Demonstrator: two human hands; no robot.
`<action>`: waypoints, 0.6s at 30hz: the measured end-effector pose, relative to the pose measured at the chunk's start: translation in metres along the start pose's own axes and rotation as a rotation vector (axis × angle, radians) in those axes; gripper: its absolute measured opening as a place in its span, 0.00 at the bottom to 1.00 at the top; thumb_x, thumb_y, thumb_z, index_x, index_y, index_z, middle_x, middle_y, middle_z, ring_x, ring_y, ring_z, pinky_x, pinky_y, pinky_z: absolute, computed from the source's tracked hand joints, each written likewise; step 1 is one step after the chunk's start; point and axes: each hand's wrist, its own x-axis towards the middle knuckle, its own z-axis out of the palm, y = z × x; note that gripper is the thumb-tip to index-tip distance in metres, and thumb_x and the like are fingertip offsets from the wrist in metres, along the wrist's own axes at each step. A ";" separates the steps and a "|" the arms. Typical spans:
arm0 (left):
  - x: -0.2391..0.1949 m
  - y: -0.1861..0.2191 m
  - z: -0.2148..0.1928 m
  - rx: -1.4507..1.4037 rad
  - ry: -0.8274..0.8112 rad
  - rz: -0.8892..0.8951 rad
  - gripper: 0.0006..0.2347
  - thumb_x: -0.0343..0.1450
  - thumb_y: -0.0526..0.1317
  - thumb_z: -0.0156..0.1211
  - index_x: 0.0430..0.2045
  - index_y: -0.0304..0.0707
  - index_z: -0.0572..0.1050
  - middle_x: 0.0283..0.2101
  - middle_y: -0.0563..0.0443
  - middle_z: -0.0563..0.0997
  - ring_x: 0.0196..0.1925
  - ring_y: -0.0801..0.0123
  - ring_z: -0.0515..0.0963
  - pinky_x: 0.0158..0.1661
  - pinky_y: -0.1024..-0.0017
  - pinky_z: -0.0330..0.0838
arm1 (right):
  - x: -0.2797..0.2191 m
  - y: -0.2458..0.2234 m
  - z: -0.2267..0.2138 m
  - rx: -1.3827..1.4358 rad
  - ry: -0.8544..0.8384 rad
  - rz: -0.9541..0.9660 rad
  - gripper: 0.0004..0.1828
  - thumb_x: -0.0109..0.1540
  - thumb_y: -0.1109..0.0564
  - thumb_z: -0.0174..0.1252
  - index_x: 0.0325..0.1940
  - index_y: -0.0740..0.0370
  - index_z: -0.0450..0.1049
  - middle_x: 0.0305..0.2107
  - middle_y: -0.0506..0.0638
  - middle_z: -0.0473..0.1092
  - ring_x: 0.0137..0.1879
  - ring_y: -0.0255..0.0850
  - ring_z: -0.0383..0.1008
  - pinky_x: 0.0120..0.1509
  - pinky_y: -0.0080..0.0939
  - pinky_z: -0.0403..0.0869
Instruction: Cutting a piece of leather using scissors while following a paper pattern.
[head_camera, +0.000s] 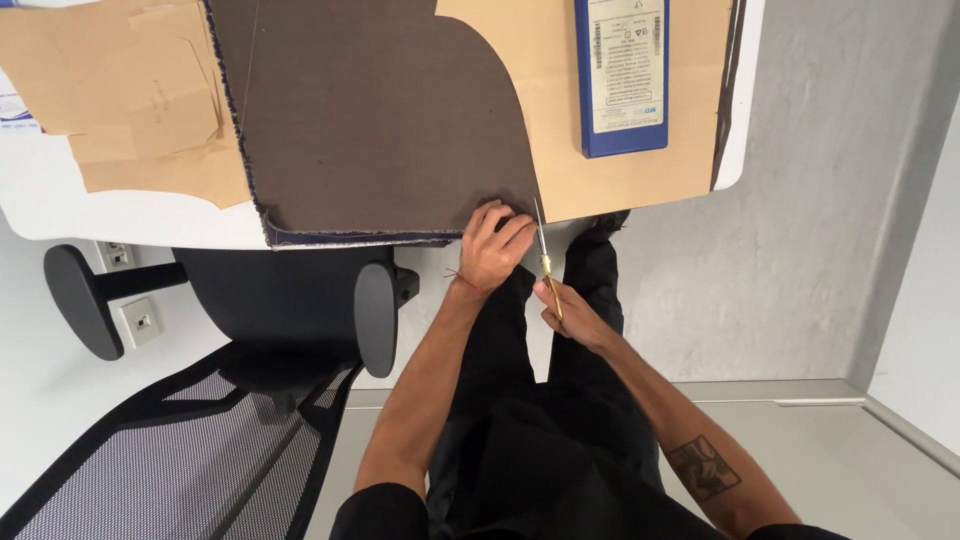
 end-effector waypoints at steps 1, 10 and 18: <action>-0.001 0.000 0.001 0.001 -0.002 -0.002 0.04 0.65 0.33 0.68 0.29 0.33 0.82 0.39 0.53 0.80 0.46 0.60 0.76 0.52 0.56 0.77 | 0.001 0.001 0.000 0.032 0.004 -0.005 0.25 0.70 0.34 0.44 0.30 0.52 0.55 0.13 0.37 0.49 0.15 0.26 0.47 0.16 0.31 0.49; 0.002 0.000 -0.003 -0.003 -0.012 0.000 0.05 0.64 0.33 0.67 0.30 0.33 0.82 0.40 0.53 0.80 0.46 0.59 0.76 0.52 0.56 0.76 | -0.005 -0.007 0.006 0.086 0.011 -0.007 0.25 0.69 0.36 0.48 0.30 0.53 0.53 0.13 0.36 0.46 0.14 0.26 0.45 0.15 0.31 0.47; 0.001 -0.001 -0.002 -0.004 -0.001 0.002 0.05 0.65 0.33 0.66 0.31 0.32 0.82 0.40 0.53 0.80 0.47 0.59 0.76 0.53 0.56 0.76 | -0.002 0.000 0.003 0.097 0.015 0.019 0.24 0.70 0.36 0.48 0.32 0.53 0.55 0.13 0.37 0.49 0.14 0.26 0.46 0.16 0.31 0.47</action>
